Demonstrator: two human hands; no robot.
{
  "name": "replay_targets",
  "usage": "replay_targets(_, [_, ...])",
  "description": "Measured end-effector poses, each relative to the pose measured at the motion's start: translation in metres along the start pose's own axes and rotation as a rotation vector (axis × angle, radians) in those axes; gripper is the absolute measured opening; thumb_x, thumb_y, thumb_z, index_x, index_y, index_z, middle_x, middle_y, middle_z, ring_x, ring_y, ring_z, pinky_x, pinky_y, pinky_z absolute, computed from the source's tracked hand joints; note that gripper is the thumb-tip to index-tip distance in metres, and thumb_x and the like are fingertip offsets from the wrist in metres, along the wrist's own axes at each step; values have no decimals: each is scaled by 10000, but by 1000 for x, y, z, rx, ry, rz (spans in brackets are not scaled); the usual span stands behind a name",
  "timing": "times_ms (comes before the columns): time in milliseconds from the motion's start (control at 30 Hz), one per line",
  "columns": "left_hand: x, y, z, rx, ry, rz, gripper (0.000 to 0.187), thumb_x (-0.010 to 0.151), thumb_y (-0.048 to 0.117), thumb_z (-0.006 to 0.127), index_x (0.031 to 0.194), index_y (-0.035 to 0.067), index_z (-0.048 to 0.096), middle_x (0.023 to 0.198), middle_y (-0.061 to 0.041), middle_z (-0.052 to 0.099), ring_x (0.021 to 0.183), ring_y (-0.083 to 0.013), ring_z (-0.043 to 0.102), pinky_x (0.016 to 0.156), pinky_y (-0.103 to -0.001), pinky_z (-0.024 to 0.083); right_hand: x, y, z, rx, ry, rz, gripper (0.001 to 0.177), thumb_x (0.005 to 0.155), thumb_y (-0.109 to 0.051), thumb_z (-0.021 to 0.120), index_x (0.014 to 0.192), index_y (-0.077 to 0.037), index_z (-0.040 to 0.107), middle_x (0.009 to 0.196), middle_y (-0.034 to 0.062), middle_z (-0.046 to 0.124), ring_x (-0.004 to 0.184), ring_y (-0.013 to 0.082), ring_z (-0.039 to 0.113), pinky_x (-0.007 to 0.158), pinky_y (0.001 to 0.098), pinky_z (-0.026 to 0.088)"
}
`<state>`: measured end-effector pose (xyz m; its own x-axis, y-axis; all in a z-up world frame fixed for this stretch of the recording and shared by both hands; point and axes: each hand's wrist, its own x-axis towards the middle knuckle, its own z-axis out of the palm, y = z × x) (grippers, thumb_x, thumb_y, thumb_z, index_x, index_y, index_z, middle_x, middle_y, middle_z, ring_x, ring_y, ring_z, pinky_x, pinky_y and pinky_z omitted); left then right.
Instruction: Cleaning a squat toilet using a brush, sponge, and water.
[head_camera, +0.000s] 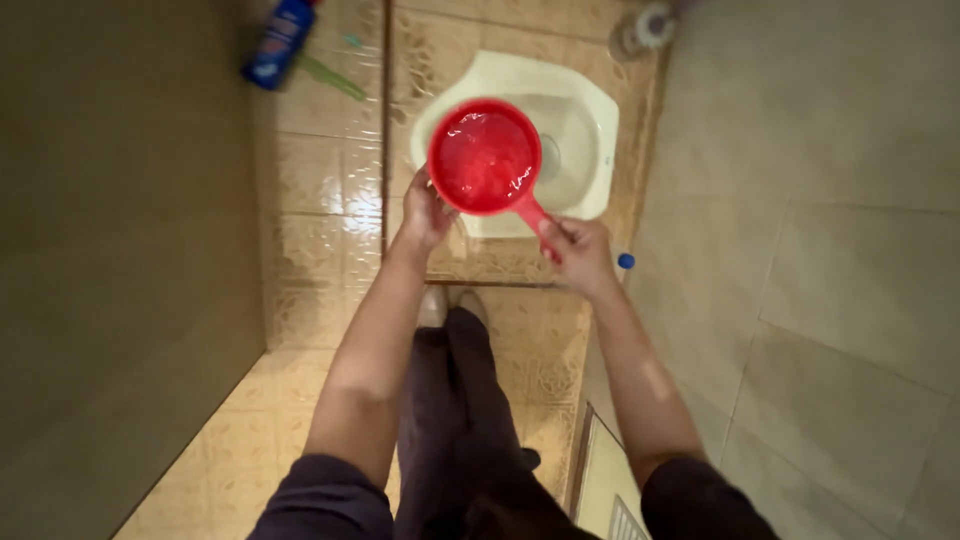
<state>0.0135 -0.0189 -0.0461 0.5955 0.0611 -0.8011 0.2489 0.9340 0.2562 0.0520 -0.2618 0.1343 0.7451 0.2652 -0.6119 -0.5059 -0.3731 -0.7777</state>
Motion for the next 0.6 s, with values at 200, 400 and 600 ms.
replay_targets(200, [82, -62, 14, 131, 63, -24, 461, 1062, 308, 317, 1475, 205, 494, 1340, -87, 550, 1227, -252, 530, 1080, -472, 482, 21, 111, -38, -29, 151, -11, 244, 1002, -240, 688, 1106, -42, 785, 634, -55, 595, 497, 34, 484, 443, 219, 377])
replay_targets(400, [225, -132, -34, 43, -96, 85, 439, 1070, 168, 391, 1454, 8, 532, 1448, -130, 587, 1330, -229, 550, 1147, -386, 441, 41, 148, -52, -279, 215, -167, 255, 985, -231, 709, 1159, -58, 781, 633, -24, 607, 566, 43, 541, 522, 242, 445])
replay_targets(600, [276, -145, -43, 255, 127, 1, 312, 1040, 195, 411, 1079, -2, 650, 903, -135, 681, 803, -258, 645, 739, -390, 576, 61, 159, -56, -304, 246, -114, 267, 975, -229, 729, 1168, -50, 771, 645, -11, 621, 580, 51, 512, 531, 255, 442])
